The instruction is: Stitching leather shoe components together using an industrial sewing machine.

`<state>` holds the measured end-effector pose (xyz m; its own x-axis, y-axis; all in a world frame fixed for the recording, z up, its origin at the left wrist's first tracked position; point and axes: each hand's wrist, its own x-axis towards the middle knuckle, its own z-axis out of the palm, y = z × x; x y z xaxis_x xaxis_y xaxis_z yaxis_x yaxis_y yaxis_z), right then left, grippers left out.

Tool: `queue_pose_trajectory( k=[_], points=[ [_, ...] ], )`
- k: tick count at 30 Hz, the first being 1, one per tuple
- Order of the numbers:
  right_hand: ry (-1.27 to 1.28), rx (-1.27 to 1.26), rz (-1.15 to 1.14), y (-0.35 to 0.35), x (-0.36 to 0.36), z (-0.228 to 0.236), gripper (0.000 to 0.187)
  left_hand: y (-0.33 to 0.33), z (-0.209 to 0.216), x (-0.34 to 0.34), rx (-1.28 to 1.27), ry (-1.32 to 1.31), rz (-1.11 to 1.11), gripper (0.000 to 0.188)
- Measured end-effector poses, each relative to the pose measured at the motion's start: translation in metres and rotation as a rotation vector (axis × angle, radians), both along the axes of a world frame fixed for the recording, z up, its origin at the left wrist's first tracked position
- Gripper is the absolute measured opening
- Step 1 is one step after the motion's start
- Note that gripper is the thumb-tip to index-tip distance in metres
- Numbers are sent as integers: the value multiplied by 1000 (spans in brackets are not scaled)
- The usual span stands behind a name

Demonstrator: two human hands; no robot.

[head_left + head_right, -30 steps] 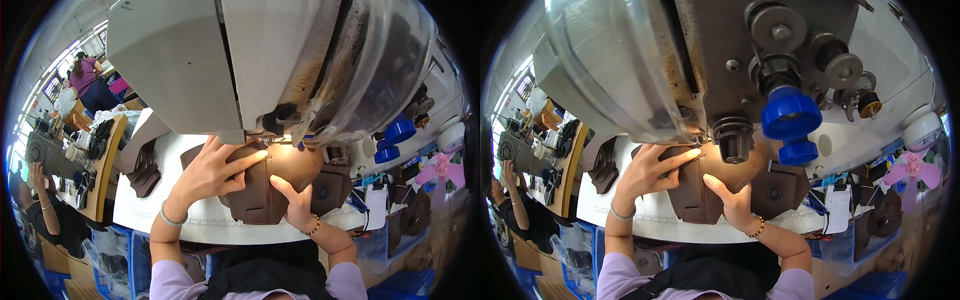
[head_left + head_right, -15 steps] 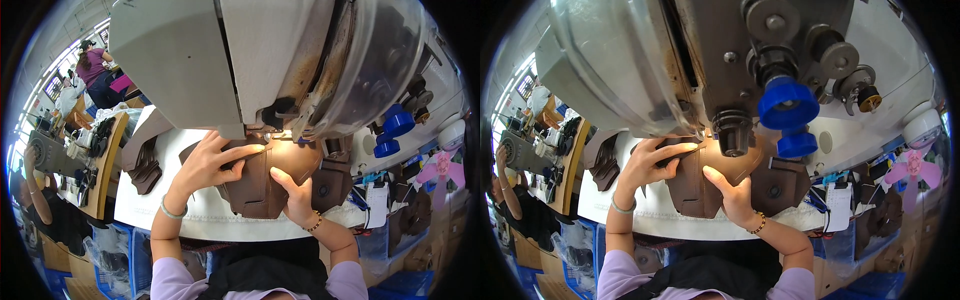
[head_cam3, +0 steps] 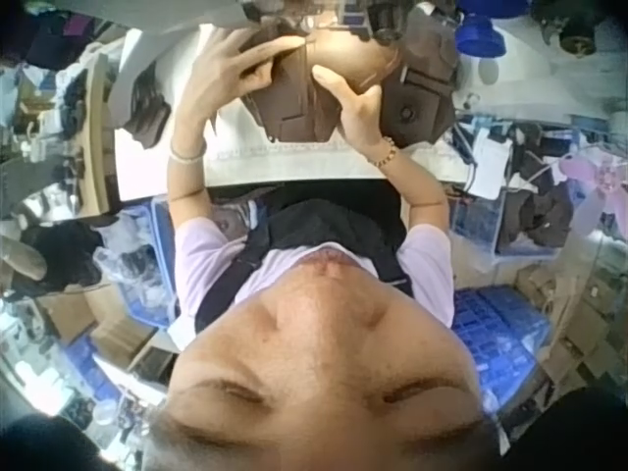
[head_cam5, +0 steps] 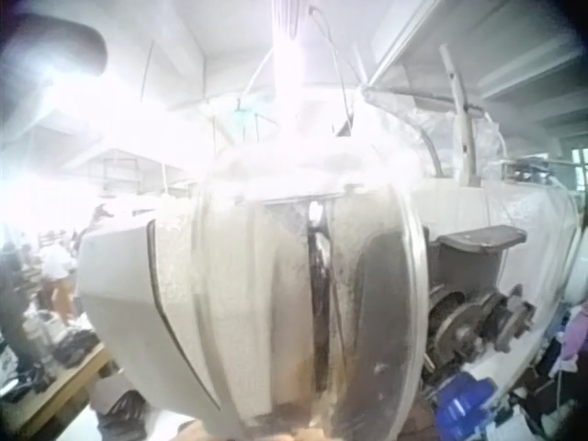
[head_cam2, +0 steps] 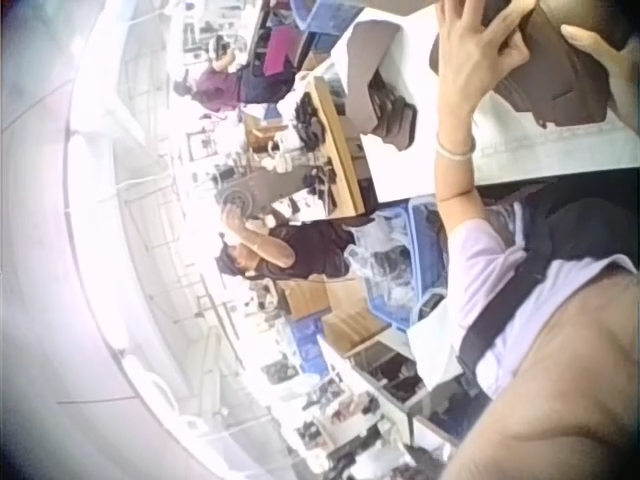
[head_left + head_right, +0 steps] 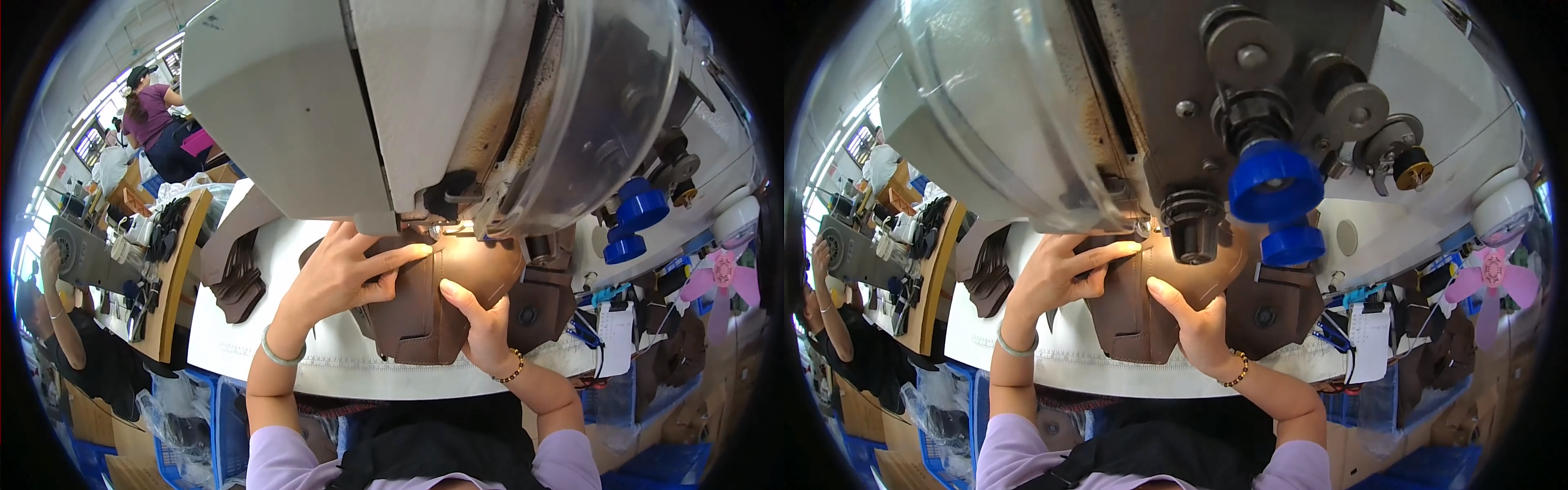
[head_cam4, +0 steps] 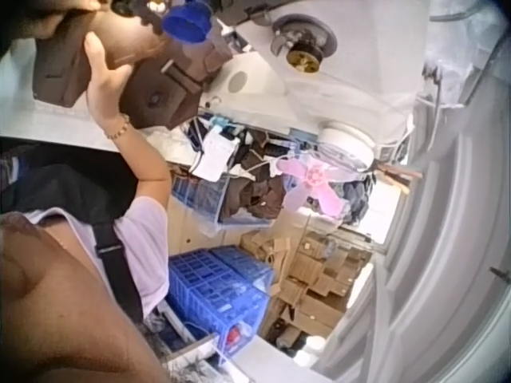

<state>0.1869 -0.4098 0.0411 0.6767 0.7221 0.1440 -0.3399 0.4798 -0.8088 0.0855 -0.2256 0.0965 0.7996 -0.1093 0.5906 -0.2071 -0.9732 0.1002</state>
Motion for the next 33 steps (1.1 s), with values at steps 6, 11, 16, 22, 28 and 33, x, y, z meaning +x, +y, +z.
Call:
queue_pose_trajectory(
  k=[6, 11, 16, 22, 28, 33],
  points=[
    [-42, -15, -2, 0, 1, -1, 25, 0, -6, 0, -114, 20, 4, 53],
    [-54, 1, -26, 1, 0, 2, 25, 1, -6, 0, -118, 30, 8, 53],
    [-21, -7, -20, 2, 2, 4, 23, 2, -6, 3, -104, 3, 19, 51],
    [-60, 19, -38, 5, 2, 3, 22, 4, -7, 4, -197, 13, -3, 51],
    [-16, 21, -31, 6, 3, 6, 21, 5, -6, 7, -236, 1, 2, 47],
    [47, 37, 13, 5, 3, 8, 21, 7, -7, 6, -231, 3, 14, 45]
  ],
)
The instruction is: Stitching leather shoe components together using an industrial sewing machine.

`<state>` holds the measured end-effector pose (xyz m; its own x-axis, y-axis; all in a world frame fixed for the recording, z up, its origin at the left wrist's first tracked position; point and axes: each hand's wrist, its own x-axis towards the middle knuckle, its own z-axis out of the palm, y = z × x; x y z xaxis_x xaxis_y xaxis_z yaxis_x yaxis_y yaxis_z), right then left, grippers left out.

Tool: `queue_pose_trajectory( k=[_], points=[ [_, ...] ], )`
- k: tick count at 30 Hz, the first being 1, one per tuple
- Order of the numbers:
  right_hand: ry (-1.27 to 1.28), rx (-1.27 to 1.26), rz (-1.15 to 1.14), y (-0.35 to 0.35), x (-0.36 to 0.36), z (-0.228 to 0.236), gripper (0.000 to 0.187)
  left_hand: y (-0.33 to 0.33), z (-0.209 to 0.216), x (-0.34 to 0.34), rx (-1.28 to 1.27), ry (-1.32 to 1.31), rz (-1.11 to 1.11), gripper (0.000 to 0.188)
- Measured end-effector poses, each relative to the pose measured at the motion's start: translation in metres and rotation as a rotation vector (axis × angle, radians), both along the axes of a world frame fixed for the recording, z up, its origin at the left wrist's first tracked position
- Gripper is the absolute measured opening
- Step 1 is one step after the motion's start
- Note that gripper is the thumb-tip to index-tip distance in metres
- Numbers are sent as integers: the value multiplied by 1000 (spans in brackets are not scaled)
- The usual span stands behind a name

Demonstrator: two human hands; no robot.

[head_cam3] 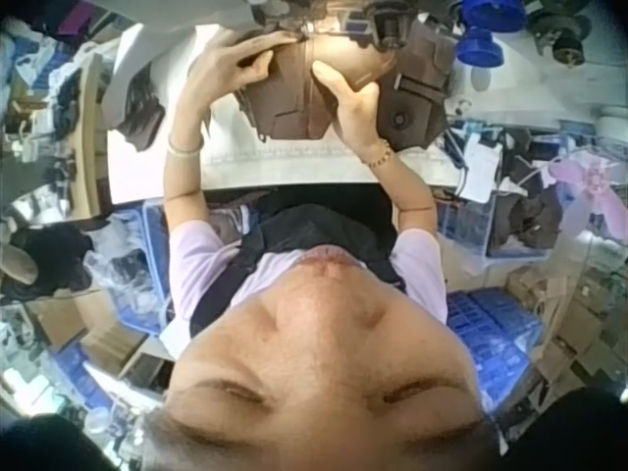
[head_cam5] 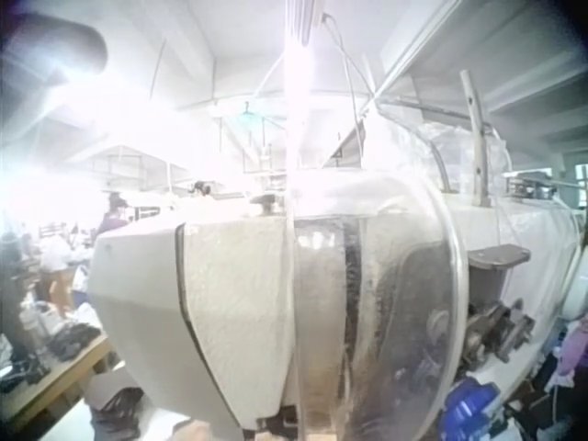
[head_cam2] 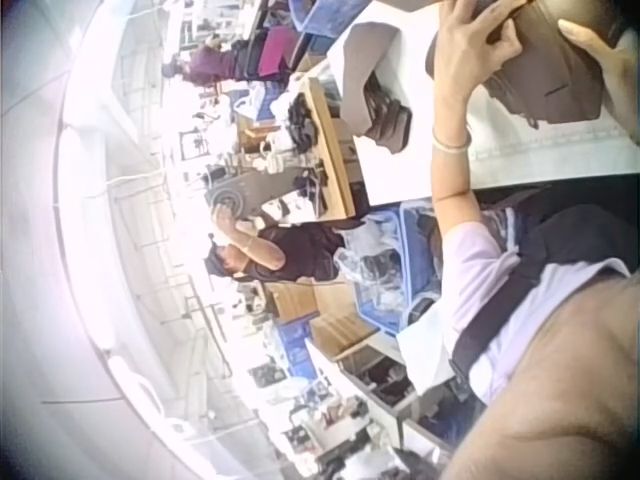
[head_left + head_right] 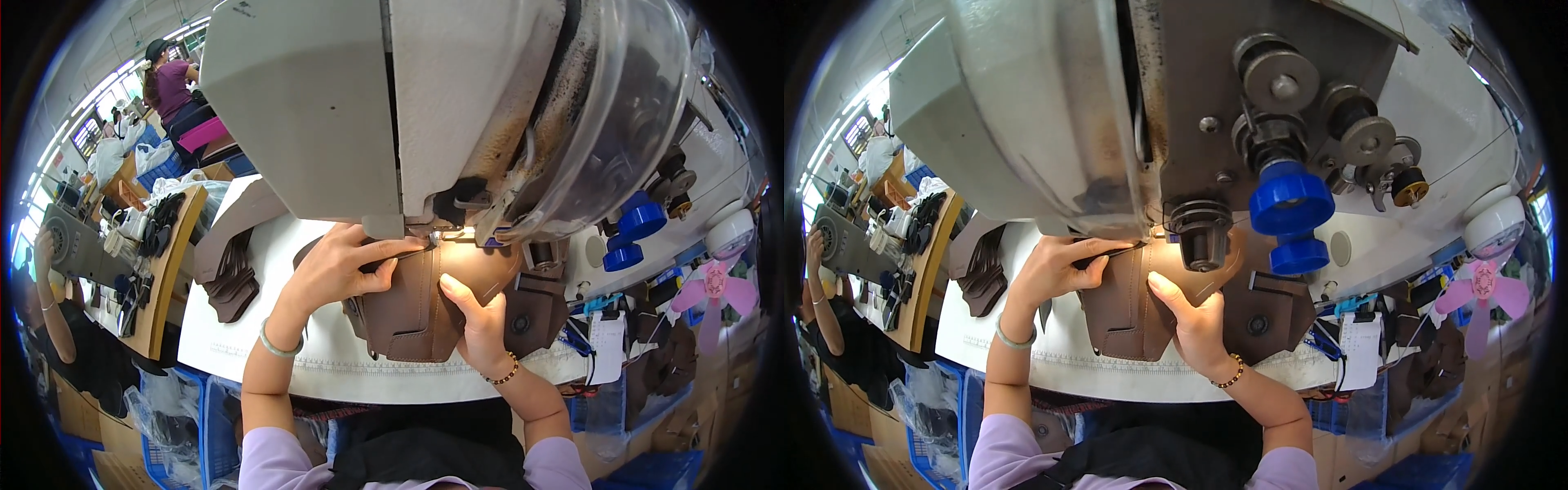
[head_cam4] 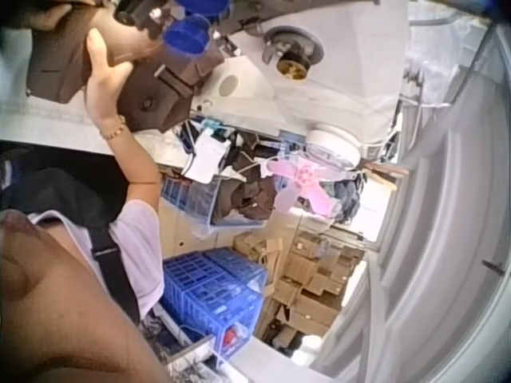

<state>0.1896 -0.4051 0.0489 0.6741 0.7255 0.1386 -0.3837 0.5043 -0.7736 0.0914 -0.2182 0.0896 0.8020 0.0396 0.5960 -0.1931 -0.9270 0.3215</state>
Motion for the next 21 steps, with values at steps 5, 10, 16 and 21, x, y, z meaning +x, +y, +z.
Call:
queue_pose_trajectory(
  k=[5, 10, 16, 21],
  points=[
    [26, 12, 20, -1, 3, -1, 22, -1, -3, 3, -10, -52, -4, 44],
    [2, 5, 14, -1, 4, -1, 24, -2, -3, 3, -73, -35, 5, 44],
    [39, 4, 23, -2, 2, 0, 23, -1, -1, 3, -64, -51, -15, 44],
    [46, 10, 30, -1, 2, -1, 23, -2, -1, 3, -54, -27, 6, 44]
  ],
)
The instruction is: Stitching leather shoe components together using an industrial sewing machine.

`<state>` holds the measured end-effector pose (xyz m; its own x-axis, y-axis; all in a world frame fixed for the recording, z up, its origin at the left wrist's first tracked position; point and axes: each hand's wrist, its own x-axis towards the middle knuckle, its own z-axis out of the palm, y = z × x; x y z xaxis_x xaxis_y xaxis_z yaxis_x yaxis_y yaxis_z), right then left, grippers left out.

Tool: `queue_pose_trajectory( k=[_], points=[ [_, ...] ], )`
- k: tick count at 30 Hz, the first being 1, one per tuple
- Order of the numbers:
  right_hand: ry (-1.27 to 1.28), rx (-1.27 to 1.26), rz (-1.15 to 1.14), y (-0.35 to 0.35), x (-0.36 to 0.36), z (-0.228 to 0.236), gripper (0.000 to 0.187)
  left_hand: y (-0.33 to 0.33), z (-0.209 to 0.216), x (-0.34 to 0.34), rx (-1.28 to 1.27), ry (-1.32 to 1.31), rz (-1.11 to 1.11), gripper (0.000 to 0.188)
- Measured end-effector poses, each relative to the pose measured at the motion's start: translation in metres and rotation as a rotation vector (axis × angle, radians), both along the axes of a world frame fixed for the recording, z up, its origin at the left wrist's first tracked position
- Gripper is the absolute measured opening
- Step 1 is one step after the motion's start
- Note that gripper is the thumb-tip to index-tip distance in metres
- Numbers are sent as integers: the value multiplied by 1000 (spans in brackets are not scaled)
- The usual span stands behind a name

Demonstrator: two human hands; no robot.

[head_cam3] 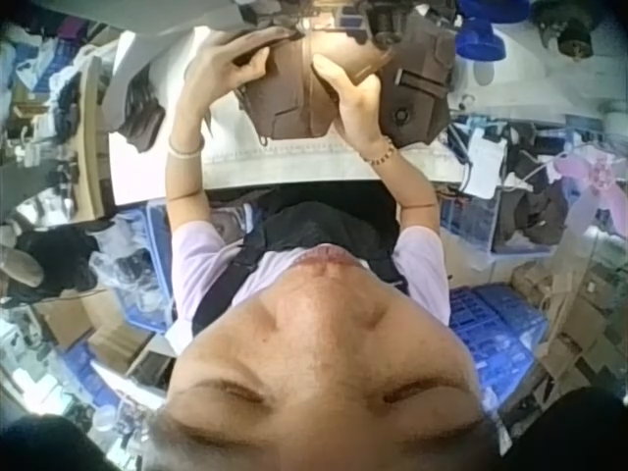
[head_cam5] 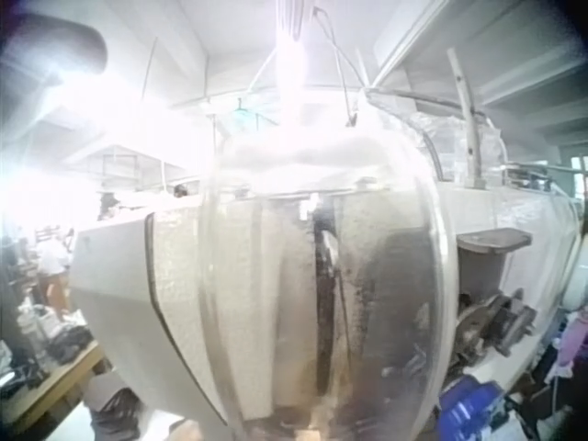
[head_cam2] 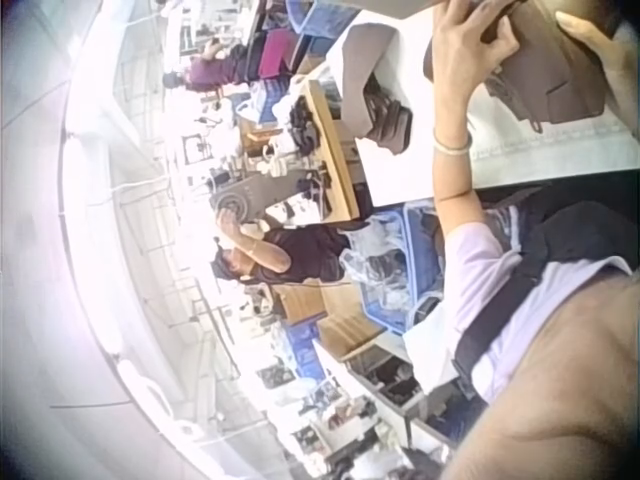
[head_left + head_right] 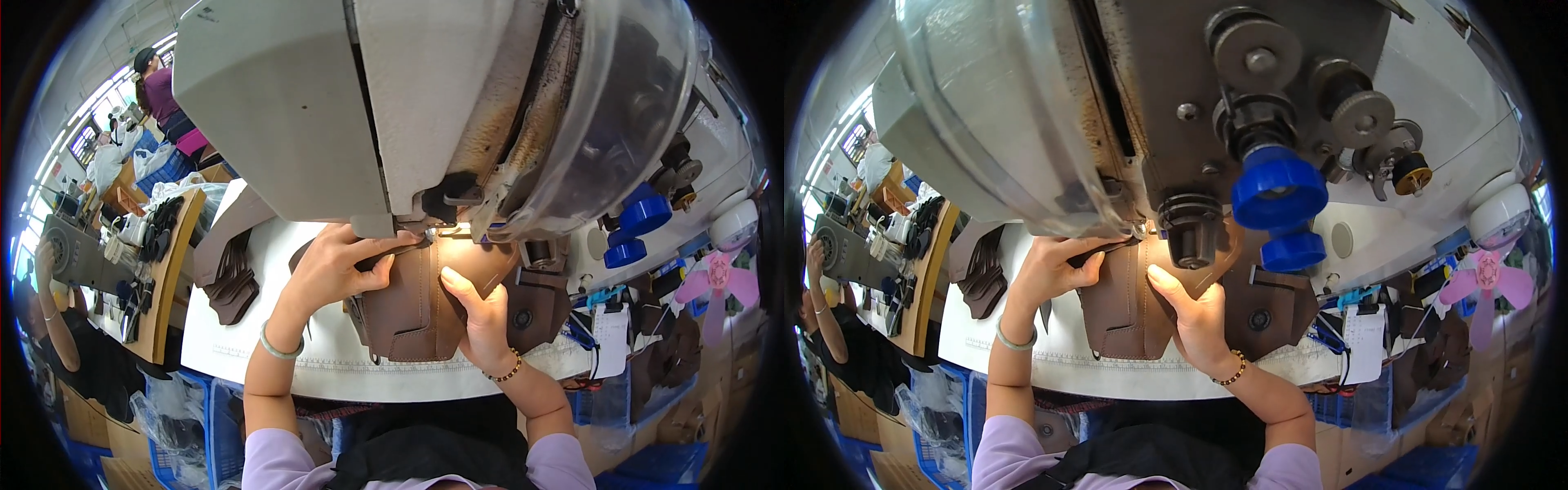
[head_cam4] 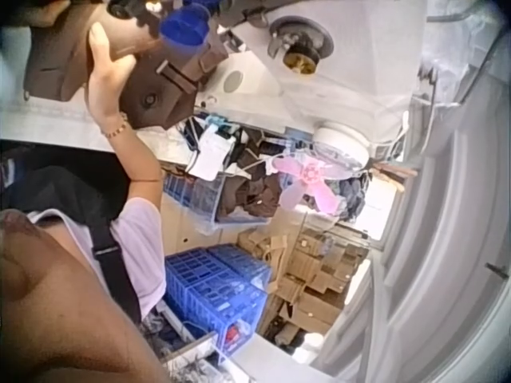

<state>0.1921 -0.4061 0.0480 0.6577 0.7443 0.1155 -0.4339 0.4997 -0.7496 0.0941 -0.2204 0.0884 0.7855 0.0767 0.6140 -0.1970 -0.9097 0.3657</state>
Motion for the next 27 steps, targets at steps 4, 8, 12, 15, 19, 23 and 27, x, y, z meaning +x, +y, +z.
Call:
queue_pose_trajectory(
  k=[4, 8, 12, 15, 19, 23, 27],
  points=[
    [16, 27, -7, 1, 0, -2, 22, 1, -2, 0, -16, -8, 0, 44],
    [13, 22, -4, 1, -1, -2, 21, 2, -3, 2, -26, -23, -13, 43],
    [9, 27, -7, 1, 0, -1, 20, 2, -2, 1, -32, -9, -18, 42],
    [22, 19, -3, 0, 0, 0, 20, 1, -2, 1, -37, -3, -9, 42],
    [79, 9, 23, -2, 1, 3, 20, -2, -1, 0, -23, -17, 15, 42],
    [88, 3, 34, -2, 1, 3, 20, -4, 0, -2, 5, -20, 40, 42],
    [66, -3, 22, -2, 1, 2, 21, -4, 2, -2, 4, 0, 28, 42]
  ],
)
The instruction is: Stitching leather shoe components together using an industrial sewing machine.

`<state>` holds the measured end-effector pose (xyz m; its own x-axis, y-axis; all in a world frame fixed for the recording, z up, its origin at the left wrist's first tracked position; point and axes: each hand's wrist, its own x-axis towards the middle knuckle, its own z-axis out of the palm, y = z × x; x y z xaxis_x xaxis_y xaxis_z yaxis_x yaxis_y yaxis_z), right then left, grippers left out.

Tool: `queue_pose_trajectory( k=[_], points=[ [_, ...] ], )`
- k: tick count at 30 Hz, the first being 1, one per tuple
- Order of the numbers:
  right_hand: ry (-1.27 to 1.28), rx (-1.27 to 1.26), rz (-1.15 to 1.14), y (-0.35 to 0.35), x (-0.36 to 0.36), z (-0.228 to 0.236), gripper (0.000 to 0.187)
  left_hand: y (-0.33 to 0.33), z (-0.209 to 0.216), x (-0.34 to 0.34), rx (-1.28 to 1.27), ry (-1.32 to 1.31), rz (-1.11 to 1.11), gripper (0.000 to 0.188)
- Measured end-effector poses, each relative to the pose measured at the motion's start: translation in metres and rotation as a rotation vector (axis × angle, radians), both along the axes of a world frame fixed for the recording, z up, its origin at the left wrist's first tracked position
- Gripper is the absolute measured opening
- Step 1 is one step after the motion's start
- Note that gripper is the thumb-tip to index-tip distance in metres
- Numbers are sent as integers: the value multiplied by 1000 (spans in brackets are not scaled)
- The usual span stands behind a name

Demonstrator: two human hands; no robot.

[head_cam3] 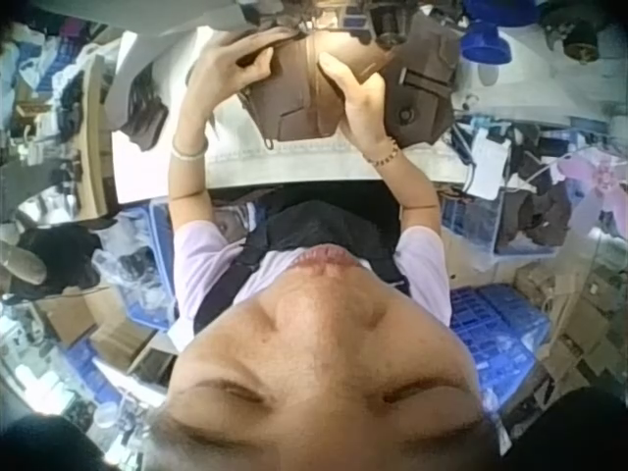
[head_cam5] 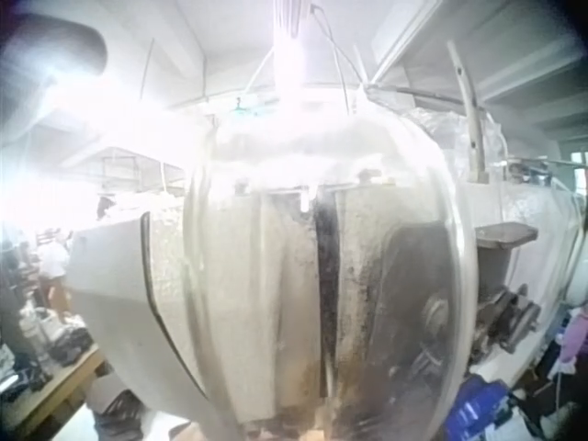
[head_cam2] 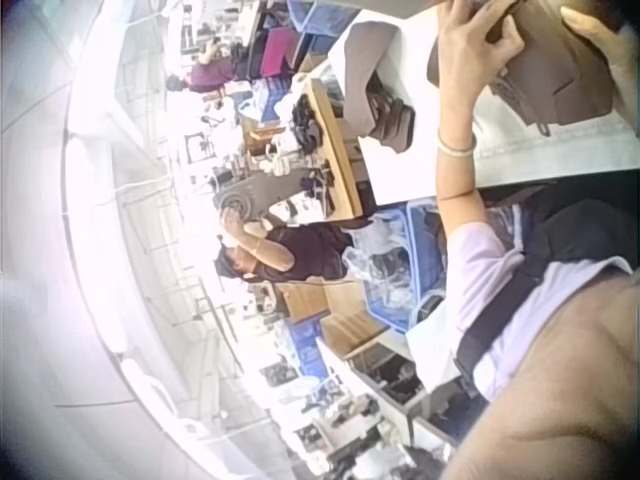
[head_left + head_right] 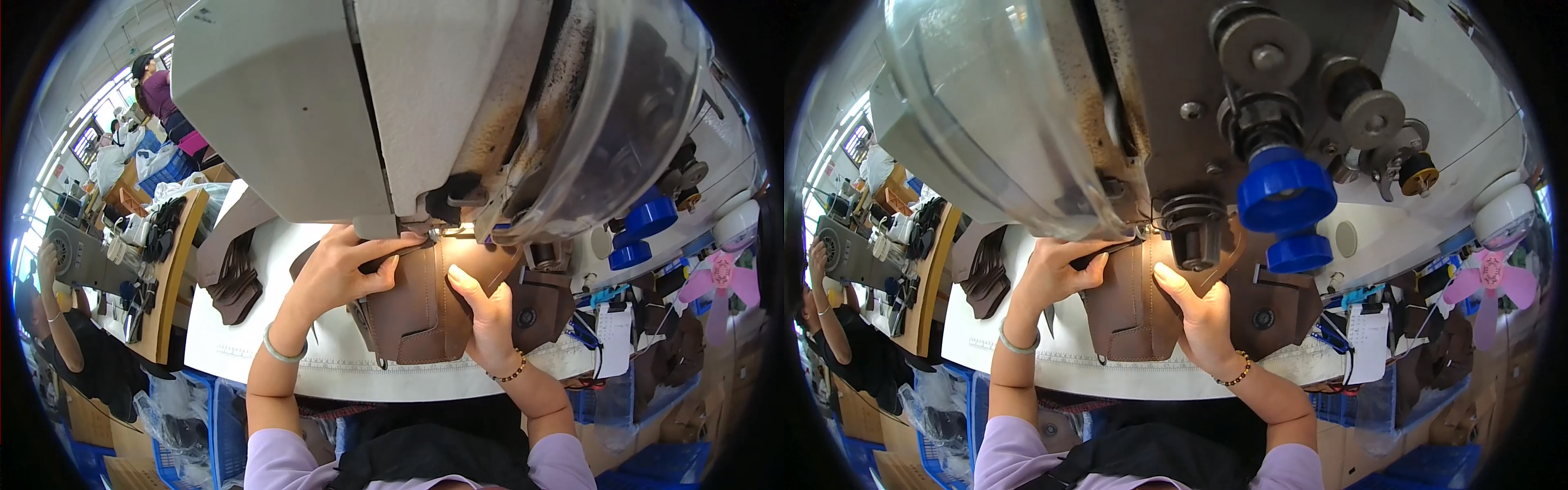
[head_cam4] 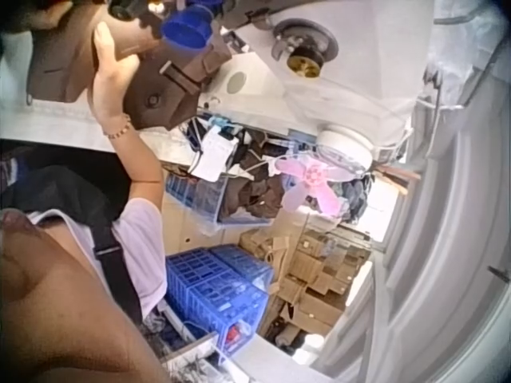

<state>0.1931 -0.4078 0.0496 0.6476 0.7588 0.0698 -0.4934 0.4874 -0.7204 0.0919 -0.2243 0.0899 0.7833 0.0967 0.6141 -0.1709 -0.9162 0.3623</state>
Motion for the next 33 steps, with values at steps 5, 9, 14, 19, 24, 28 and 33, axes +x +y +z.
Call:
queue_pose_trajectory(
  k=[5, 9, 14, 19, 24, 28, 33],
  points=[
    [-74, 0, -32, 2, 0, -4, 21, 2, -2, 2, -93, 20, -42, 42],
    [-76, 7, -29, 2, 1, -5, 21, 2, -3, 3, -58, -23, -35, 43],
    [-90, 30, -36, 3, 0, -5, 21, 1, -2, 2, -66, 9, -32, 45],
    [-89, 58, -38, 3, -1, -6, 22, 1, -2, 2, -47, -12, -25, 45],
    [-105, 28, -40, 3, 0, -7, 22, 1, -2, 1, -61, -15, -31, 45],
    [-165, 33, -71, 3, 0, -11, 21, 2, -2, 2, -34, -32, -36, 43],
    [-247, 17, -133, 6, -3, -18, 20, 5, -1, 6, -56, -31, -75, 42]
  ],
)
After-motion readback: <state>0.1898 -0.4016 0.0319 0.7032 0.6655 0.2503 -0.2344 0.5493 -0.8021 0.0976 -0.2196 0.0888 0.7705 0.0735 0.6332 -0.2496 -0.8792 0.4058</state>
